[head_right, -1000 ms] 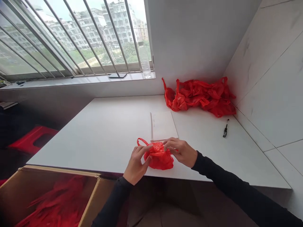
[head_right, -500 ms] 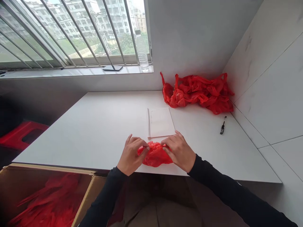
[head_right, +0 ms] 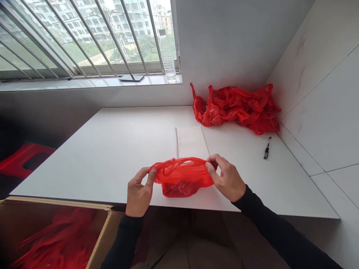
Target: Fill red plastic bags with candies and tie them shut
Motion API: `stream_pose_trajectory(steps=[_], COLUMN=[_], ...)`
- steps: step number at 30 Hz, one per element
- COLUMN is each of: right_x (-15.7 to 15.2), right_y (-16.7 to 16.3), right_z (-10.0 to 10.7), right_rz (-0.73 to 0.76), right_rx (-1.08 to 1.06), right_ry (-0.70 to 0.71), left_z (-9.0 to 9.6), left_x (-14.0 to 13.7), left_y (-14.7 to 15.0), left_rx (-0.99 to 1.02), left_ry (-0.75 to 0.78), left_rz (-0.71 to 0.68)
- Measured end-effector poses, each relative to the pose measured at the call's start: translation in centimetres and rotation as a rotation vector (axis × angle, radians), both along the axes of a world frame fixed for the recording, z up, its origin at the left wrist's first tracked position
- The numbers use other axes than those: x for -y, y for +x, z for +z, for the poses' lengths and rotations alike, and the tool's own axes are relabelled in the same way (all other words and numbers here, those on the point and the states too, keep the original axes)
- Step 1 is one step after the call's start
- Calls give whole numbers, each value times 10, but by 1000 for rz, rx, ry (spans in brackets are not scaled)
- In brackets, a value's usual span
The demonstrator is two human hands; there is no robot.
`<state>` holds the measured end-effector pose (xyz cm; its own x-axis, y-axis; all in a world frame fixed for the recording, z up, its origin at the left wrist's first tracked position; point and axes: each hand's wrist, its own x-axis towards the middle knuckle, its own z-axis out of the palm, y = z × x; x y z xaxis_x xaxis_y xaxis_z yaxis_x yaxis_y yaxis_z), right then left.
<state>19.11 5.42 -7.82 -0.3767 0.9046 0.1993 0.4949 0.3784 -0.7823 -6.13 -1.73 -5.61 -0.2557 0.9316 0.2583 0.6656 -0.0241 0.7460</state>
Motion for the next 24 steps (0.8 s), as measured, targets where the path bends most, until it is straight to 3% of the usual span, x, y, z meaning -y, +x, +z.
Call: stream_pose_trajectory(steps=[3,5,7,9,11,14,18,24], right_x=[0,6,17,26,28,17,0,14], right_y=[15,17,10,-4,-19,-37,-41,-34], right_z=[-6,-4,6,21,35,41,31,40], right_rz=[-162,-200,-226,-141,74,254,275,382], right_rx=[-56,-104,-153,-196,-183,106,469,595], right_ry=[-129,-43,162,370,493,581,602,441], left_z=[3,10,19,27,30,29,29,30], left_x=[6,12,16,16,13,8,13,18], left_y=[-10,-8,0,9,15,16,10,14], left_rx=[84,87,35,-24,0,131,262,505], left_ry=[27,46,76,73,-6,-114,-83,-35], left_rz=[133,166,164,138,108,102,158,224])
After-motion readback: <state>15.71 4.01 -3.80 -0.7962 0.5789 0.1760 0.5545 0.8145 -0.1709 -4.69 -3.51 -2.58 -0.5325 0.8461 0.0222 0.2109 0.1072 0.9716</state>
